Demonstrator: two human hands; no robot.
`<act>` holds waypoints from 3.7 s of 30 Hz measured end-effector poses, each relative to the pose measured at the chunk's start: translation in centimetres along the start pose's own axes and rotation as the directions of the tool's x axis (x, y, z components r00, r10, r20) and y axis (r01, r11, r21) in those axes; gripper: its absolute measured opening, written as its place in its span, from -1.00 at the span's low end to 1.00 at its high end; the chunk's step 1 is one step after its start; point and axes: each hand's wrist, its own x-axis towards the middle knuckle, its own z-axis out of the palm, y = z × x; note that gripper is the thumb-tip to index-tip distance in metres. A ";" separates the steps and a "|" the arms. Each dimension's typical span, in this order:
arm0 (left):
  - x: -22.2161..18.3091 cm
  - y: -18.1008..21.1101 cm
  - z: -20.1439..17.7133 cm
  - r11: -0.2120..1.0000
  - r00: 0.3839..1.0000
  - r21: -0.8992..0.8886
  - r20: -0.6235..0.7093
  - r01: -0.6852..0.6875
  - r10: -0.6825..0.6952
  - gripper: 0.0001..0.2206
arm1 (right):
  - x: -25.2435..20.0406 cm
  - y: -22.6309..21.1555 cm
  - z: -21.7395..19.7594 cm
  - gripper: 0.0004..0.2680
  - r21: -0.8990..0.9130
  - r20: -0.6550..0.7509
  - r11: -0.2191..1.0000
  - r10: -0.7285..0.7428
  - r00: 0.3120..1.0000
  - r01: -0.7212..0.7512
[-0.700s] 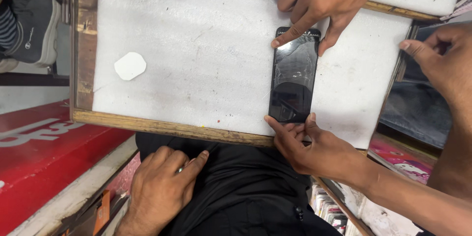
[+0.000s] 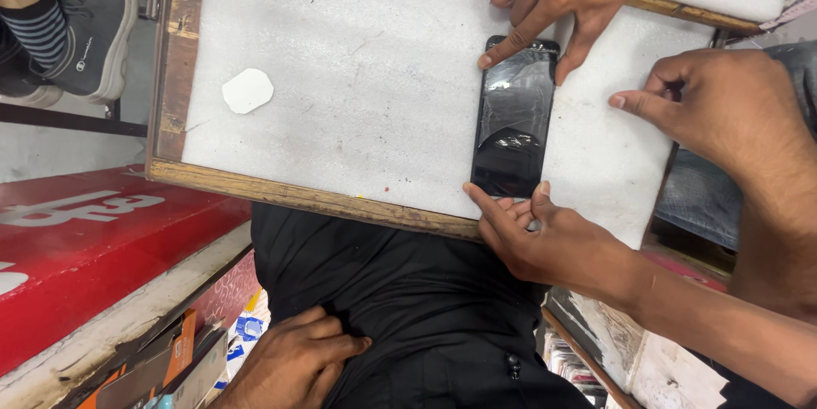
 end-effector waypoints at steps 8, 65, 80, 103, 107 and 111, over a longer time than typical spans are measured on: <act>-0.1 -2.1 -7.4 0.808 0.880 0.411 -0.400 0.422 -0.256 -0.81 | -0.1 0.3 -0.2 -0.90 0.083 -0.050 0.995 0.051 0.997 -0.047; 11.0 -8.6 -23.6 0.632 0.645 0.569 -0.752 0.526 0.140 -0.88 | 0.3 -0.7 2.0 -0.81 0.077 -0.193 0.988 0.145 0.970 -0.132; 16.9 -4.0 -22.2 0.615 0.757 0.709 -0.598 0.346 0.263 -0.96 | 0.1 -1.5 2.0 -0.90 0.272 -0.160 0.941 0.251 0.955 -0.202; 13.8 -1.6 -19.9 0.757 0.730 0.541 -0.671 0.366 0.126 -0.91 | 0.1 -0.7 1.1 -0.81 -0.105 -0.123 0.993 0.036 0.992 -0.049; 13.6 -0.8 -19.6 0.774 0.728 0.528 -0.673 0.351 0.129 -0.86 | -0.2 -0.9 1.1 -0.81 -0.055 -0.144 0.996 0.064 0.988 -0.073; 13.3 -0.3 -19.2 0.781 0.726 0.511 -0.679 0.359 0.111 -0.83 | 0.1 -0.9 1.6 -0.77 -0.082 -0.183 0.986 0.125 0.975 -0.142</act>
